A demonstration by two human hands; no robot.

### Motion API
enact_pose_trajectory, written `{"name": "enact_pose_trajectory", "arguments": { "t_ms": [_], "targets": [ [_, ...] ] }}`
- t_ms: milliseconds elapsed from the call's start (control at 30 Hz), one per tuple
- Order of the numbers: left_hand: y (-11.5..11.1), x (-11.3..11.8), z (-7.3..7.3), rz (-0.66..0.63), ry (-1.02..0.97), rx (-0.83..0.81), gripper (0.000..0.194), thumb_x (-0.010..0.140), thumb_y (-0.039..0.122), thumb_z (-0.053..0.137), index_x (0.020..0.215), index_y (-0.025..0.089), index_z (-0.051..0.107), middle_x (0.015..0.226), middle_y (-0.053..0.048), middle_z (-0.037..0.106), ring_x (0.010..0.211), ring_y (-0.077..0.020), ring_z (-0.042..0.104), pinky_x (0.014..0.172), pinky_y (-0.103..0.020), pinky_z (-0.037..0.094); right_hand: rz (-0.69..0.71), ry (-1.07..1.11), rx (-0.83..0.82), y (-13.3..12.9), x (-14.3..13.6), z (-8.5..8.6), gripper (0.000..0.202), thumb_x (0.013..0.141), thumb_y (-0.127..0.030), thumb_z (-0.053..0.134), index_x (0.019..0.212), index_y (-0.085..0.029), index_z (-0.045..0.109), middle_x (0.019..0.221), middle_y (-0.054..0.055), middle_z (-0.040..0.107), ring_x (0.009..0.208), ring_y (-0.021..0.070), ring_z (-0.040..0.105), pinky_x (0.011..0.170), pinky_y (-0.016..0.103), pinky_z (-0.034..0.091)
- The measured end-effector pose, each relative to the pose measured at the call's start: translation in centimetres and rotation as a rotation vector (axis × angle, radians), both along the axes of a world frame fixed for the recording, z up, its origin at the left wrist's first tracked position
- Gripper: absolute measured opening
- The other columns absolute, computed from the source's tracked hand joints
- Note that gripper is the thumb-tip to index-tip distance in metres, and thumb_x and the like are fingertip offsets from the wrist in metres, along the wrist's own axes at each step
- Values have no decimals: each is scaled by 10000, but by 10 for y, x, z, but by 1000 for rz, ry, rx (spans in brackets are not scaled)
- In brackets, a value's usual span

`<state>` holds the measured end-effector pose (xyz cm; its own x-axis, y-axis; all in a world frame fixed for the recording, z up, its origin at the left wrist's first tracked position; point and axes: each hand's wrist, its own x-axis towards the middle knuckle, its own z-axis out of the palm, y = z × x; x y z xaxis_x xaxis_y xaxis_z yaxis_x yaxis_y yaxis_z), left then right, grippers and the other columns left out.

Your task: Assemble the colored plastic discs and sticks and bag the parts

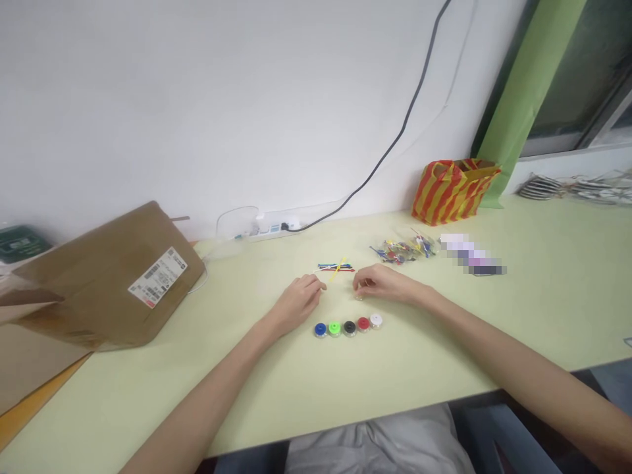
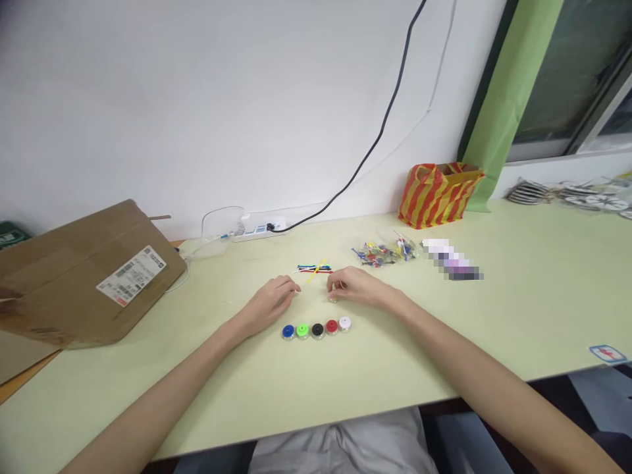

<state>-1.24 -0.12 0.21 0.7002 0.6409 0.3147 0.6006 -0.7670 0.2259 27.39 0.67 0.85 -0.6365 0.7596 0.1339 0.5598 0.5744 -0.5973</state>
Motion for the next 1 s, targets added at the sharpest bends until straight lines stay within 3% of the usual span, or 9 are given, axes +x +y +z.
{"name": "enact_pose_trajectory", "arguments": {
  "t_ms": [133,300,433,533,633,733,800,867,1000],
  "targets": [
    [1,0,0,-4,-9,-1,273,1031,218,340,1126,216,596,1114,-69,633,1018,-207,592,908,-375,463,34,-116,-263,2,30,16,170,824,-340,691,856,-173,685,778,33,682,678,155,581,601,257,395],
    [0,3,1,-28,8,1,272,1026,204,343,1105,217,602,1078,-62,638,981,-203,597,867,-363,461,114,-229,-594,2,49,25,354,696,-466,817,856,-172,703,788,39,732,702,178,658,621,263,446],
    [1,3,0,-26,3,8,282,1026,199,328,1092,217,602,1066,-61,637,973,-202,600,863,-364,456,136,-233,-681,-2,43,27,449,642,-522,856,881,-176,697,811,38,752,672,168,669,588,247,422],
    [5,-1,-1,3,-6,21,287,1022,208,330,1098,219,607,1075,-60,641,963,-200,603,870,-365,463,173,-181,-656,-3,41,28,407,760,-546,771,910,-180,679,819,41,753,646,159,666,579,247,408],
    [15,-9,-3,77,-47,68,284,1015,224,340,1084,215,615,1071,-63,647,973,-208,604,884,-378,469,88,-94,-493,5,43,22,348,908,-516,604,833,-178,645,745,39,725,627,163,646,591,264,409],
    [29,-22,-4,160,-118,113,275,998,236,360,1044,214,630,1051,-67,651,997,-220,608,905,-390,475,-332,-52,-54,25,49,6,319,960,-398,500,756,-183,619,691,50,675,659,188,614,654,296,422],
    [38,-31,-6,214,-165,133,264,982,245,379,1028,214,638,1053,-68,654,1019,-228,610,924,-400,477,-620,-36,268,40,56,-6,231,948,-305,485,853,-183,657,841,85,687,788,221,616,744,327,431],
    [44,-38,-7,255,-206,155,261,972,249,387,1025,215,640,1059,-67,654,1024,-229,612,946,-408,476,-734,-30,480,51,64,-13,206,919,-238,492,983,-185,680,1006,119,665,947,256,599,837,354,432],
    [50,-43,-11,279,-241,168,240,957,245,404,1027,218,632,1069,-63,653,1044,-228,612,976,-410,471,-888,-64,625,61,82,-18,345,900,-211,503,1215,-205,644,1194,136,607,1132,296,531,952,396,405]
  ]
}}
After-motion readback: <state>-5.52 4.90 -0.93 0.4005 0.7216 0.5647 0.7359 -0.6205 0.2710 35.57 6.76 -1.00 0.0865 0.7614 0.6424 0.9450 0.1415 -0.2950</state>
